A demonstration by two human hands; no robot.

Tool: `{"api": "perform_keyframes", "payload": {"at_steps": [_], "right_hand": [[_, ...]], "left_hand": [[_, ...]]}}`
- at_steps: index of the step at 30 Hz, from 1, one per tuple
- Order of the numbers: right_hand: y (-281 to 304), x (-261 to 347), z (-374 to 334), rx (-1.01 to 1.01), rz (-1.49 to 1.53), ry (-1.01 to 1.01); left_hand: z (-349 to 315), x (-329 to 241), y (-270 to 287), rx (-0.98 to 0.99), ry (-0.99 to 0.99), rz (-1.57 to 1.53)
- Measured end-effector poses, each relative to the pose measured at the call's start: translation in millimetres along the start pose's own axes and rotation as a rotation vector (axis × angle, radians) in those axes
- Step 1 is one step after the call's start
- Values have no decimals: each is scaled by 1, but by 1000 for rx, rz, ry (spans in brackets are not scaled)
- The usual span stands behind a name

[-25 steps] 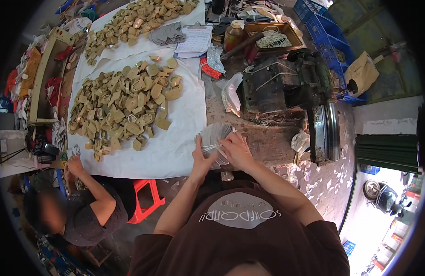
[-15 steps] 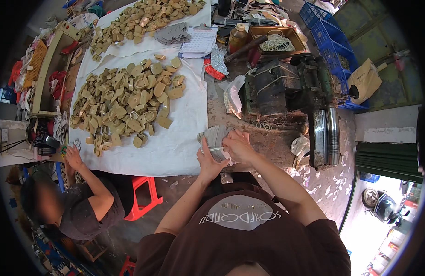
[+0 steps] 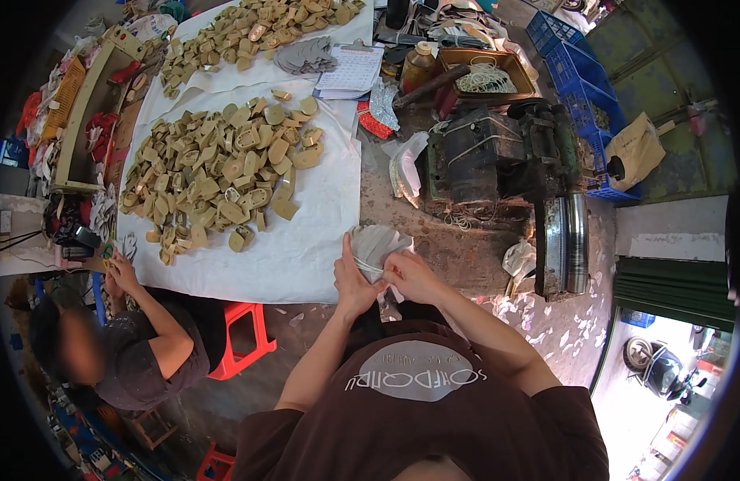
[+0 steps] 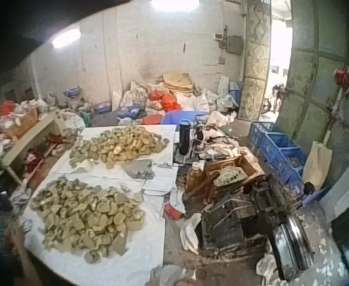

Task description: The person smooths the edges of small, curved shoe parts using a cylindrical metal tool on a workbench. They handle the parts one at a time, rubbing them against the tool, then stack them. Later, they bundle a stack of these parts with a rubber band and place the bundle on a table covered with similar items.

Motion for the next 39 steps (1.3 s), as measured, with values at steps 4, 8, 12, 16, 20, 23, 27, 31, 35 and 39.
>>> {"api": "perform_keyframes", "payload": {"at_steps": [4,8,12,16,20,23,27,31,35,39], "right_hand": [[-5,20,-15,-8,-373,169],[6,42,-27,-310,-240,452],[19,21,-11,-254,306,87],[33,-8,15,-402,1183,-85],[47,-19,25,-509,1535,-254],[41,-33,28,-495,1503,-340],[45,-42,31,-395,783,-169],[55,-24,31,-363,139,-94],[71,-2,35,-461,117,-100],[91,-3,50,-509,117,-128]], "left_hand": [[-4,-10,9,-18,-107,119],[1,-3,15,-21,-159,174],[3,-7,10,44,-182,165],[-1,-27,12,45,-146,200],[-2,-38,20,25,-168,195],[1,-36,28,20,-164,149],[7,-31,36,26,-249,148],[-2,-36,40,68,-314,195],[-8,-1,25,385,-448,260],[-24,-22,13,262,-442,98]]}}
Point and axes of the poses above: each hand's wrist, its own z-axis towards the middle knuckle, its own y-axis out of the back of the hand, x = y × z, the point moved 5 cm from there along z, towards the middle knuckle, and after that the axes turned 1 degree about z, right-handed, at the moved point
